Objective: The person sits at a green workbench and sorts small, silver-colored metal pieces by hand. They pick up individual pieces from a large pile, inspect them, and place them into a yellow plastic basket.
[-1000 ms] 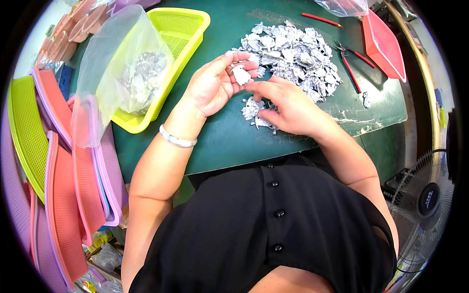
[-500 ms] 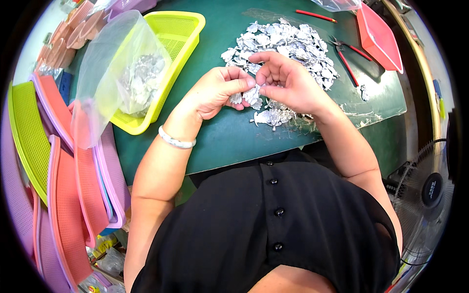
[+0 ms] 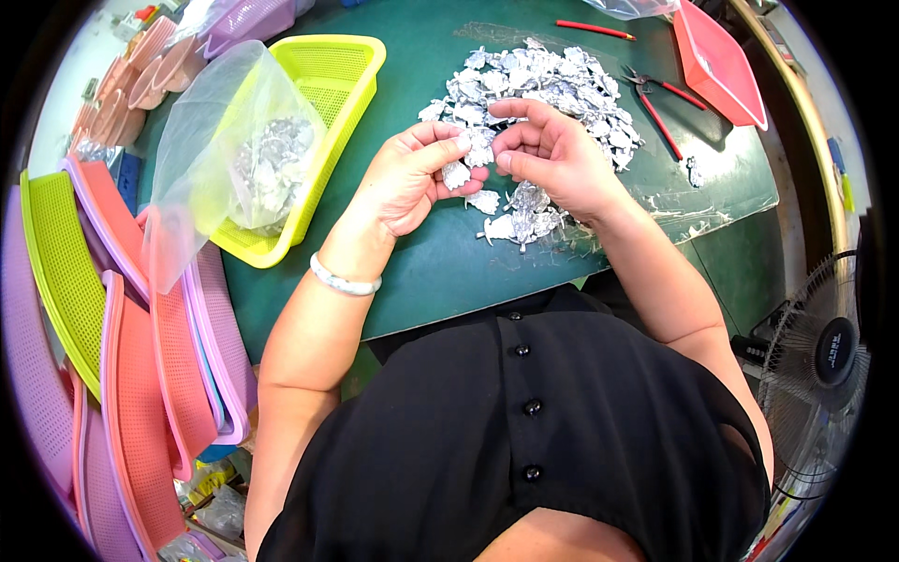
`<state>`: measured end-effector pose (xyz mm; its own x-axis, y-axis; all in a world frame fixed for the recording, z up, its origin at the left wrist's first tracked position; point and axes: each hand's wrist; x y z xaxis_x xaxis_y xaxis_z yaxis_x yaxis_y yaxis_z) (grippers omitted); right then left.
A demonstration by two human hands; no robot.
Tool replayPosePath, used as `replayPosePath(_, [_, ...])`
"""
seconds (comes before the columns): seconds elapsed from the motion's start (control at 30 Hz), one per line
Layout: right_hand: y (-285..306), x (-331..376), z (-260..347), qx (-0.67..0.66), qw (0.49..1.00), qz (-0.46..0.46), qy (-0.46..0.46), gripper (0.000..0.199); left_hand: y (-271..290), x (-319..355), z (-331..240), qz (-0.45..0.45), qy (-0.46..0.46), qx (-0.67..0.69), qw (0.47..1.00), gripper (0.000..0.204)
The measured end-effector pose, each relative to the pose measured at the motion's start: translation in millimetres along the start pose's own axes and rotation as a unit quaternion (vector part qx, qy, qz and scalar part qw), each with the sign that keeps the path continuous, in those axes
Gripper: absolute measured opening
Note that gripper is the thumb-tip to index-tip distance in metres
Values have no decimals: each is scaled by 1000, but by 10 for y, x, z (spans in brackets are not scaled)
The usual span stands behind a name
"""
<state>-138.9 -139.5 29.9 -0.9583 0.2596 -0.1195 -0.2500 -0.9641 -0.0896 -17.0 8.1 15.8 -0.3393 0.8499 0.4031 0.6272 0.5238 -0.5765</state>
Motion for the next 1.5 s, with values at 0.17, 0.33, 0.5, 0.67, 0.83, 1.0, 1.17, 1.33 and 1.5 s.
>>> replayPosePath(0.17, [-18,-6,-53,-14,1000,-13,12,45,-23,3,15,-9,-7,11,1000,12])
replayPosePath(0.33, [-28,-18,-64,-13,999,-23,32,46,-63,19,29,-20,-9,14,1000,12])
replayPosePath(0.5, [-15,-23,-81,-4,999,-29,43,46,-50,2,43,-18,-14,1,1000,15])
replayPosePath(0.67, [-42,-18,-71,54,995,-25,78,44,-27,-12,71,20,-28,15,999,21])
replayPosePath(0.83, [-96,-20,-152,118,980,-16,163,40,-94,2,40,28,-33,12,999,29])
replayPosePath(1.0, [-68,37,-66,325,925,31,197,41,58,-38,-1,13,-25,2,1000,32])
replayPosePath(1.17, [-109,98,-5,496,836,136,192,53,115,-71,-13,-8,-14,10,1000,34])
replayPosePath(1.33, [-128,115,-26,531,812,141,197,59,117,-80,-16,-13,-14,26,999,35])
replayPosePath(1.5, [-148,115,-65,527,819,128,188,55,95,-68,-22,-18,-13,31,999,37])
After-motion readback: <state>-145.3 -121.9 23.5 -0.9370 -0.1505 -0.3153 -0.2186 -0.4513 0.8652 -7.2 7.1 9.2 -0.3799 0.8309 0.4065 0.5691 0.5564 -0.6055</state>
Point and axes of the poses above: each hand's wrist, its own x-axis away from the middle knuckle, its own y-axis out of the back of the hand, z = x × y, and after that the axes turned 8 degrees about y, right-handed
